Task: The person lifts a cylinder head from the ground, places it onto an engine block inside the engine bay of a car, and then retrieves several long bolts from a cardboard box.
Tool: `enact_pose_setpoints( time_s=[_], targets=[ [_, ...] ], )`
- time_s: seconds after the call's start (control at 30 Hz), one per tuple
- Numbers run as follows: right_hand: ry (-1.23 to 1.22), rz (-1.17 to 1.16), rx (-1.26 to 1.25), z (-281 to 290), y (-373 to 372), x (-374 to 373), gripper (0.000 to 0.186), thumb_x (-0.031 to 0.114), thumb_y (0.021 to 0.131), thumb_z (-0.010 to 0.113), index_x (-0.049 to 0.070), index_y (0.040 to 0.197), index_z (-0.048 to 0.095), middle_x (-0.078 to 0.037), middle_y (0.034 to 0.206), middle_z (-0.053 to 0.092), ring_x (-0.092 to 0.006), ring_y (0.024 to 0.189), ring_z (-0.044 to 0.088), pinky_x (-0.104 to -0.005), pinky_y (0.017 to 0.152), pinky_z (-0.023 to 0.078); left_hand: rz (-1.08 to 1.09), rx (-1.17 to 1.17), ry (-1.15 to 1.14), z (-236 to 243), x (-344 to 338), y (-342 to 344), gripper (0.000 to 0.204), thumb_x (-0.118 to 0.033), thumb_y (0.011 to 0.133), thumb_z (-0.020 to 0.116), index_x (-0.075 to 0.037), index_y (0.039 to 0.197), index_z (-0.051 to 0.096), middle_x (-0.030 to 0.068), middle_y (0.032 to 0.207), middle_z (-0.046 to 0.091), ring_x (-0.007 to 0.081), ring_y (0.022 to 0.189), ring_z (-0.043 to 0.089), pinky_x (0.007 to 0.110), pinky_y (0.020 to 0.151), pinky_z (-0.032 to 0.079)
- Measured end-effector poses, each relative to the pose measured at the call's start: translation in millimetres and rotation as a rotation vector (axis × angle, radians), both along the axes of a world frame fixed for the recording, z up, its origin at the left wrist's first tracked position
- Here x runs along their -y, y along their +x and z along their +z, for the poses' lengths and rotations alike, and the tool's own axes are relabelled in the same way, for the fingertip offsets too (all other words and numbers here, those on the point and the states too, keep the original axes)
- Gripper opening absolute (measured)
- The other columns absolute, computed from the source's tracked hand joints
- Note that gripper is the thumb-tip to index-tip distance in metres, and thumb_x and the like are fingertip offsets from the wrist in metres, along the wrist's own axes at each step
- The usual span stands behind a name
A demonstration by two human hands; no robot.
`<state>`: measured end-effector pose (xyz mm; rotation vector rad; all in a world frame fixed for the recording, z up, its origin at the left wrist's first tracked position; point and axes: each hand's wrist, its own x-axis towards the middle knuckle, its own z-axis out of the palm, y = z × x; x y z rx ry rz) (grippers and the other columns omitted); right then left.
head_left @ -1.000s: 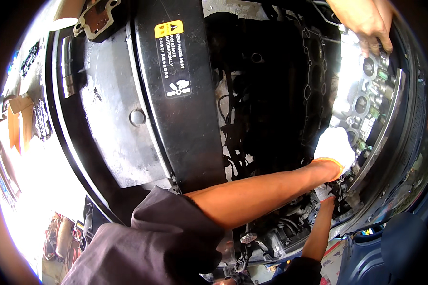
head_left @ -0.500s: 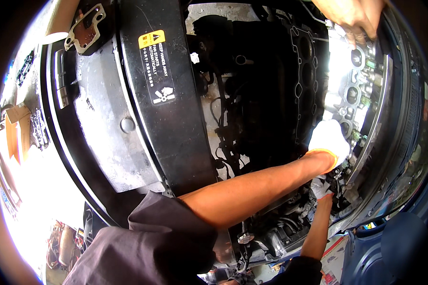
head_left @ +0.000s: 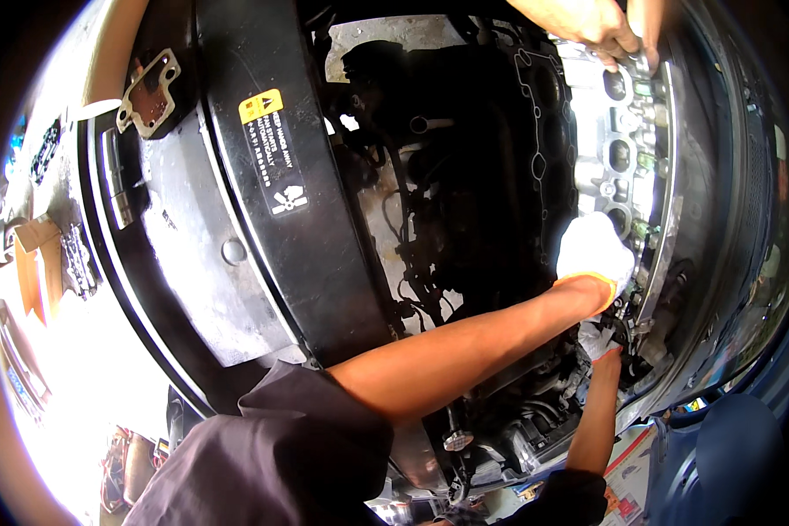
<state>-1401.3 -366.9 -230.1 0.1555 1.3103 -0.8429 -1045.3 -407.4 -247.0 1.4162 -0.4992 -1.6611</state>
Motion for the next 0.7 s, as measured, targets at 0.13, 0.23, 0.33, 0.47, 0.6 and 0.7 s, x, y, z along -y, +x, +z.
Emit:
enact_pose_setpoints(
  time_s=[0.13, 0.23, 0.33, 0.47, 0.6, 0.7],
  targets=[
    [0.005, 0.029, 0.084, 4.0, 1.5, 4.9, 0.042, 0.036, 0.093, 0.055, 0.004, 0.12, 0.056, -0.008, 0.097, 0.058, -0.0167, 0.068, 0.049, -0.0303, 0.047, 0.039, -0.027, 0.055, 0.005, 4.2, 7.2, 0.3, 0.022, -0.014, 0.079, 0.063, 0.005, 0.085, 0.072, 0.0294, 0.084, 0.07, 0.0441, 0.085, 0.07, 0.045, 0.075, 0.058],
    [-0.059, 0.128, 0.088, -7.1, -12.1, 12.7, 0.061, 0.051, 0.091, 0.058, 0.007, 0.134, 0.056, -0.01, 0.116, 0.063, -0.0166, 0.07, 0.052, -0.0293, 0.048, 0.036, -0.047, 0.108, 0.074, 7.8, 17.1, 3.7, 0.017, -0.017, 0.081, 0.062, -0.005, 0.089, 0.072, 0.0199, 0.09, 0.073, 0.0377, 0.086, 0.071, 0.042, 0.077, 0.057],
    [-0.036, 0.016, 0.012, -7.5, -25.1, 14.0, 0.061, 0.054, 0.091, 0.059, 0.007, 0.13, 0.058, -0.011, 0.115, 0.063, -0.0164, 0.065, 0.05, -0.0293, 0.046, 0.035, -0.149, 0.207, 0.027, 7.6, 27.5, -5.2, 0.015, -0.016, 0.082, 0.061, -0.008, 0.091, 0.07, 0.0177, 0.091, 0.073, 0.0358, 0.089, 0.071, 0.041, 0.079, 0.057],
    [0.017, -0.001, 0.012, -17.8, -43.3, 26.9, 0.055, 0.053, 0.094, 0.059, 0.005, 0.12, 0.061, -0.01, 0.095, 0.064, -0.0157, 0.058, 0.044, -0.0285, 0.044, 0.034, -0.405, 0.568, -0.185, -27.7, 40.4, -52.4, 0.018, -0.02, 0.082, 0.063, -0.006, 0.09, 0.07, 0.0177, 0.092, 0.074, 0.0355, 0.089, 0.072, 0.04, 0.078, 0.057],
    [-0.03, -0.01, 0.055, 1.6, -52.2, 21.4, 0.044, 0.044, 0.098, 0.058, 0.002, 0.113, 0.059, -0.01, 0.084, 0.058, -0.0156, 0.058, 0.045, -0.0271, 0.044, 0.034, -0.924, 0.971, -0.422, -5.1, 48.8, -57.3, 0.016, -0.015, 0.088, 0.068, -0.01, 0.101, 0.075, 0.006, 0.098, 0.074, 0.0236, 0.092, 0.071, 0.036, 0.076, 0.057],
    [-0.101, 0.062, 0.079, -4.2, -21.6, 35.2, 0.039, 0.039, 0.1, 0.057, 0.002, 0.111, 0.06, -0.011, 0.085, 0.057, -0.0167, 0.06, 0.048, -0.0273, 0.045, 0.036, -0.98, 1.096, -0.442, -4.4, 54.2, -47.4, 0.015, -0.014, 0.089, 0.07, -0.009, 0.103, 0.075, 0.0041, 0.097, 0.073, 0.0207, 0.09, 0.071, 0.035, 0.075, 0.056]
  ],
)
